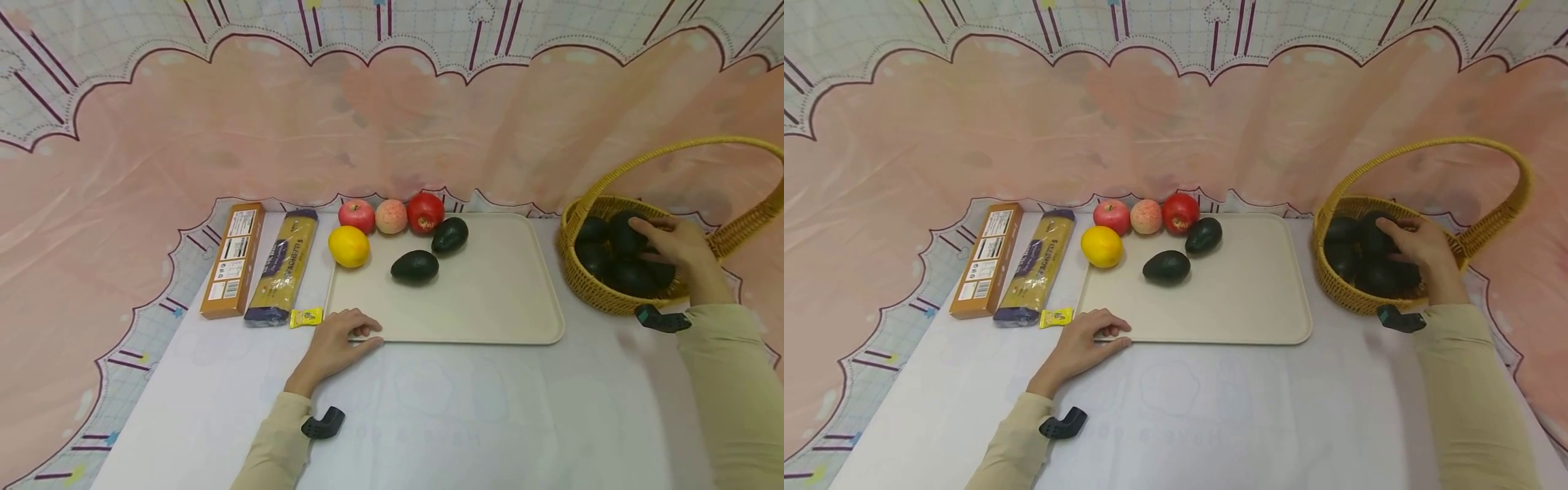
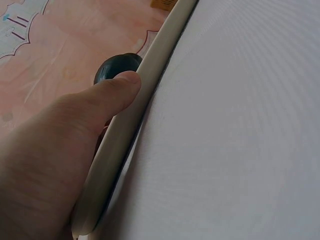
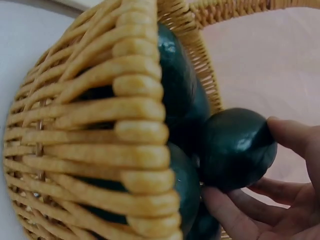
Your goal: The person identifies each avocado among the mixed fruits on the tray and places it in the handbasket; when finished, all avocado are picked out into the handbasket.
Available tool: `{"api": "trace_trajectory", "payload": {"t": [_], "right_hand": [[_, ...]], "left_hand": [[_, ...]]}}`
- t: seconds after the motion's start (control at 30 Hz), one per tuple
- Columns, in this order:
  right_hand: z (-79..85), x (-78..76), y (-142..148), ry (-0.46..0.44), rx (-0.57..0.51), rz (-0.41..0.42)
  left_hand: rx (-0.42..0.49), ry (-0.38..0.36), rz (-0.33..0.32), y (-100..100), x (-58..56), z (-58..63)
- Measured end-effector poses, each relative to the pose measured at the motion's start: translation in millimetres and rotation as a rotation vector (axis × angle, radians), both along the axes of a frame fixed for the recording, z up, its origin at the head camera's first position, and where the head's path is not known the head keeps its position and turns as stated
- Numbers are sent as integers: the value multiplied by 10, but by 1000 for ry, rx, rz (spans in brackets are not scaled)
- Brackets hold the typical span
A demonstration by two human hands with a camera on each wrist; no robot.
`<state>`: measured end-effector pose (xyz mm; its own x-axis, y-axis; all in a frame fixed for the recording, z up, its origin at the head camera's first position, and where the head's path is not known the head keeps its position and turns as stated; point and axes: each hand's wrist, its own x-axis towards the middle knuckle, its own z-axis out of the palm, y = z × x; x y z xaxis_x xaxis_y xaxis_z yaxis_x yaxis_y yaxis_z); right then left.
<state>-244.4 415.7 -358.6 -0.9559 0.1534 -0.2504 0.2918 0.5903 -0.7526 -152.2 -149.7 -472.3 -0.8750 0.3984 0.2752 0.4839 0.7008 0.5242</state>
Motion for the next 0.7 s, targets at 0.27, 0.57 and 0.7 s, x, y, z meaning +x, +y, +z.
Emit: {"api": "trace_trajectory", "payload": {"t": [0.27,0.57,0.7], "right_hand": [[-13,-52,35,-7,68,20],[15,-156,53,-35,236,52],[20,-185,44,-48,312,53]], "left_hand": [[-8,-9,4,-8,-4,2],[-5,11,-5,-12,-8,2],[1,21,-5,-5,2,17]]}}
